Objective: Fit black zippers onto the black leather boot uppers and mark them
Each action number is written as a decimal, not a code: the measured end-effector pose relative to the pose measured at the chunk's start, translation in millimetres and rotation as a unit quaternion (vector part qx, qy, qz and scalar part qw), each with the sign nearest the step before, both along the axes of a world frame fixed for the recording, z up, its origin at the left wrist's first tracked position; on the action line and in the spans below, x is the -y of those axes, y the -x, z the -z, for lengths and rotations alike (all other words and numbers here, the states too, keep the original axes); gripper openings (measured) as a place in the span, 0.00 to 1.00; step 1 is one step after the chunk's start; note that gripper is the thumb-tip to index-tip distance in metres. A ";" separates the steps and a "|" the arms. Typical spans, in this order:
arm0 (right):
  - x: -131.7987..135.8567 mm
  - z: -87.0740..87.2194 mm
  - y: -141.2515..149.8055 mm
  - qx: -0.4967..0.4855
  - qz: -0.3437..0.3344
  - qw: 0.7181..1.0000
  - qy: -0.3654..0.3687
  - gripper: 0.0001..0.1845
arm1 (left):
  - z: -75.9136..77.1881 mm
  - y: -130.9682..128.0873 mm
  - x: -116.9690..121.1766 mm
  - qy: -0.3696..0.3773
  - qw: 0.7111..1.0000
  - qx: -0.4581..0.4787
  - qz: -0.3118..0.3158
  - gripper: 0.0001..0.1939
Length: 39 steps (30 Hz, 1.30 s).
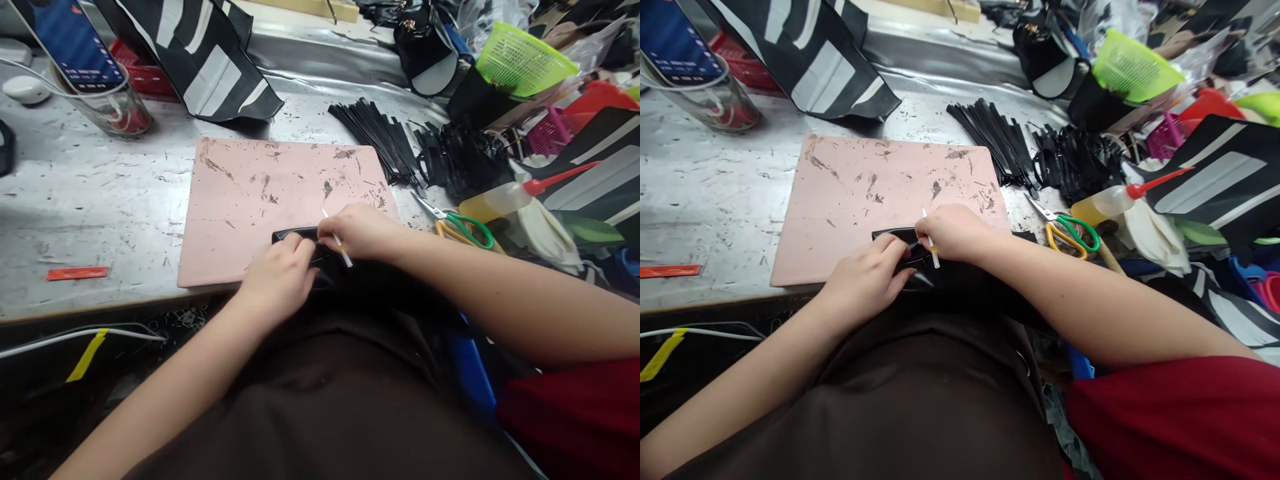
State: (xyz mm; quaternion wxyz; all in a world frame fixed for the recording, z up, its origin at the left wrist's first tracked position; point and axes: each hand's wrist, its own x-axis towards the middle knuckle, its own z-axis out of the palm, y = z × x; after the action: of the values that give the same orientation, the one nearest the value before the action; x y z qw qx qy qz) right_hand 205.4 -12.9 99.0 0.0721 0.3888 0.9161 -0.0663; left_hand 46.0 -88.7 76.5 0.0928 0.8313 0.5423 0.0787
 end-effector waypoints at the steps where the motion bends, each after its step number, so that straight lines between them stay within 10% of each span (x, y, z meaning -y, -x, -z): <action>1: -0.2 -0.3 -0.2 -0.002 -0.003 1.000 0.000 0.10 | -3.3 -0.3 -5.3 0.021 1.000 -0.001 -0.011 0.11; 15: -11.4 6.0 -7.9 -0.097 0.063 0.990 0.081 0.03 | -3.1 15.1 -72.1 0.250 0.965 0.068 0.047 0.09; 39: -27.8 7.1 2.4 -0.081 0.105 0.982 0.132 0.07 | 4.9 15.8 -65.7 0.194 0.974 0.111 0.040 0.12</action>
State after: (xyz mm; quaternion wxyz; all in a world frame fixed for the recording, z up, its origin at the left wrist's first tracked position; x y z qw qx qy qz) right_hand 203.1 14.9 91.9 0.0414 0.4635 0.8561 -0.2250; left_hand 30.2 -22.9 71.6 0.3151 0.8044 0.5000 0.0600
